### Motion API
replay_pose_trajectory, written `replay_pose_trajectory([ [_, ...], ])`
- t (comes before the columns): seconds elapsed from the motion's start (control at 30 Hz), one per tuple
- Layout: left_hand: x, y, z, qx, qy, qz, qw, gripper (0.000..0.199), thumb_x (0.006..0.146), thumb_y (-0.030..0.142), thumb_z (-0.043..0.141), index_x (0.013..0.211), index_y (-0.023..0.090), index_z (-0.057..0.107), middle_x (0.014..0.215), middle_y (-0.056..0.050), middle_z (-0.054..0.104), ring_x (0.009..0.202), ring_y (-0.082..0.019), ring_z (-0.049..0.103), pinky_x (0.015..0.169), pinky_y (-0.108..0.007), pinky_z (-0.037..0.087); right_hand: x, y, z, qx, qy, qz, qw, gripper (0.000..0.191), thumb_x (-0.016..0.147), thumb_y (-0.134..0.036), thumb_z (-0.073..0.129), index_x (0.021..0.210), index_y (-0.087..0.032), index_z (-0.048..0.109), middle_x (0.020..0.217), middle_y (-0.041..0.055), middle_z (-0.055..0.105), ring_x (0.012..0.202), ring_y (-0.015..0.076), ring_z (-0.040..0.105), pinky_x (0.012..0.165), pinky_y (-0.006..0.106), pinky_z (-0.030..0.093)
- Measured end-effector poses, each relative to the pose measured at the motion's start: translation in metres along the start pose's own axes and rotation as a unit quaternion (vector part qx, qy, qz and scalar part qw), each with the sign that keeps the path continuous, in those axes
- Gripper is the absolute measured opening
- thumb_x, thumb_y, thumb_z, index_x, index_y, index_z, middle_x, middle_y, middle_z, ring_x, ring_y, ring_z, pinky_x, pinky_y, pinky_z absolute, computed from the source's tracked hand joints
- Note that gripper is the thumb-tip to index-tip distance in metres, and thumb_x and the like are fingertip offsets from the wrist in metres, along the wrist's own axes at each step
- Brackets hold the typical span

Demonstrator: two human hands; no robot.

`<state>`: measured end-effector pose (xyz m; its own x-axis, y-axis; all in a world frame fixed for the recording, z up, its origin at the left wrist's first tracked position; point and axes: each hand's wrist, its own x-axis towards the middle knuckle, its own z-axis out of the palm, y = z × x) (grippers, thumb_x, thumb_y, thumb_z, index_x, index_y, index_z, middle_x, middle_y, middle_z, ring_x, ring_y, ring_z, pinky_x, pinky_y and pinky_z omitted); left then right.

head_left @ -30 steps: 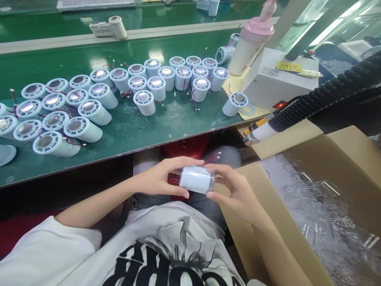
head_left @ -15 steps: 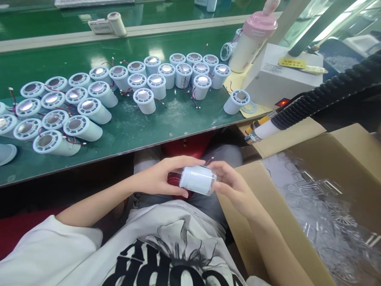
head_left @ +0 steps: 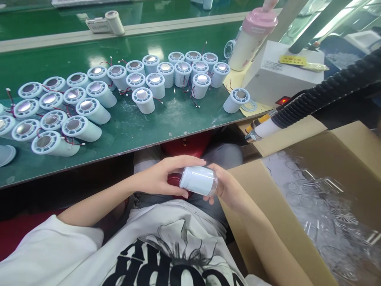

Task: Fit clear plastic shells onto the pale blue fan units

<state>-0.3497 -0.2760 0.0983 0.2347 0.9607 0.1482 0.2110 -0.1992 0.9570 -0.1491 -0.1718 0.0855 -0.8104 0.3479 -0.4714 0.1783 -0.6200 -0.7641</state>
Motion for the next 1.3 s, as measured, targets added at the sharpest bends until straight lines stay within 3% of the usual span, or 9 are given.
replay_pose_trajectory([
  [0.43,0.003,-0.001,-0.001,0.008,0.007,0.043,0.999,0.075,0.07,0.017,0.078,0.137,0.03,0.047,0.142,-0.012,0.049,0.13,-0.028,0.047,0.107,-0.044,0.041,0.0,-0.006,0.01,0.1,-0.042,0.177,0.978,0.066,0.096,-0.053,0.014,0.077,-0.012,0.062,0.05,0.0054,0.061,0.033,0.0077,0.052,0.027,0.011,0.033],
  [0.6,0.002,0.003,0.003,-0.031,0.02,0.013,0.999,0.067,0.07,0.015,0.077,0.131,0.027,0.052,0.133,-0.012,0.054,0.123,-0.027,0.052,0.099,-0.038,0.048,0.0,0.0,0.008,0.07,-0.085,0.179,0.978,0.075,0.092,-0.063,0.01,0.069,-0.012,0.059,0.048,0.0043,0.057,0.029,0.0059,0.046,0.025,0.012,0.029],
  [0.67,0.001,0.006,0.004,-0.073,0.03,-0.035,0.996,0.064,0.073,0.016,0.075,0.132,0.026,0.051,0.132,-0.012,0.053,0.121,-0.026,0.054,0.095,-0.035,0.051,-0.001,0.004,0.006,0.01,-0.06,0.117,0.991,0.068,0.089,-0.068,0.02,0.076,-0.013,0.059,0.051,0.0033,0.058,0.033,0.0087,0.05,0.027,0.015,0.034],
  [0.77,-0.001,0.011,0.006,-0.122,0.047,-0.104,0.986,0.063,0.074,0.02,0.074,0.132,0.028,0.05,0.13,-0.009,0.055,0.113,-0.023,0.059,0.092,-0.033,0.053,-0.006,0.01,0.002,-0.153,0.071,-0.102,0.98,0.031,0.092,-0.045,0.045,0.1,-0.017,0.055,0.084,0.0069,0.068,0.065,0.0153,0.067,0.053,0.024,0.056],
  [0.8,-0.001,0.012,0.007,-0.13,0.051,-0.12,0.983,0.063,0.074,0.021,0.074,0.132,0.028,0.05,0.13,-0.008,0.056,0.11,-0.023,0.061,0.09,-0.033,0.053,-0.007,0.011,0.0,-0.219,0.1,-0.191,0.952,0.023,0.091,-0.033,0.05,0.109,-0.02,0.052,0.104,0.0095,0.067,0.085,0.018,0.068,0.069,0.03,0.058],
  [0.87,-0.002,0.014,0.007,-0.141,0.058,-0.144,0.978,0.063,0.074,0.024,0.074,0.132,0.029,0.05,0.129,-0.008,0.056,0.105,-0.022,0.063,0.086,-0.031,0.055,-0.01,0.011,-0.004,-0.341,0.09,-0.348,0.869,0.04,0.087,-0.014,0.054,0.124,-0.026,0.045,0.138,0.0103,0.05,0.121,0.0224,0.054,0.096,0.042,0.05],
  [0.97,-0.002,0.013,0.006,-0.152,0.047,-0.165,0.973,0.065,0.076,0.027,0.073,0.136,0.028,0.047,0.125,-0.009,0.06,0.097,-0.022,0.065,0.079,-0.031,0.057,-0.013,0.01,-0.007,-0.425,0.016,-0.442,0.79,0.057,0.084,-0.003,0.056,0.129,-0.036,0.046,0.147,0.0046,0.042,0.134,0.0229,0.041,0.107,0.047,0.04],
  [1.17,-0.001,0.013,-0.003,-0.092,0.001,-0.064,0.994,0.075,0.069,0.02,0.078,0.137,0.029,0.048,0.145,-0.01,0.045,0.131,-0.03,0.046,0.102,-0.038,0.047,-0.016,0.009,-0.006,-0.2,-0.022,-0.253,0.946,0.056,0.083,-0.033,0.069,0.134,-0.033,0.047,0.133,0.0063,0.057,0.116,0.0241,0.058,0.093,0.039,0.054],
  [1.3,-0.001,0.015,-0.002,-0.174,-0.014,-0.134,0.976,0.071,0.077,0.018,0.072,0.141,0.028,0.042,0.14,-0.011,0.05,0.119,-0.026,0.057,0.097,-0.038,0.051,-0.019,0.007,-0.007,-0.184,-0.009,-0.216,0.959,0.046,0.078,-0.028,0.074,0.122,-0.036,0.06,0.125,0.0022,0.062,0.098,0.0203,0.067,0.086,0.036,0.057],
])
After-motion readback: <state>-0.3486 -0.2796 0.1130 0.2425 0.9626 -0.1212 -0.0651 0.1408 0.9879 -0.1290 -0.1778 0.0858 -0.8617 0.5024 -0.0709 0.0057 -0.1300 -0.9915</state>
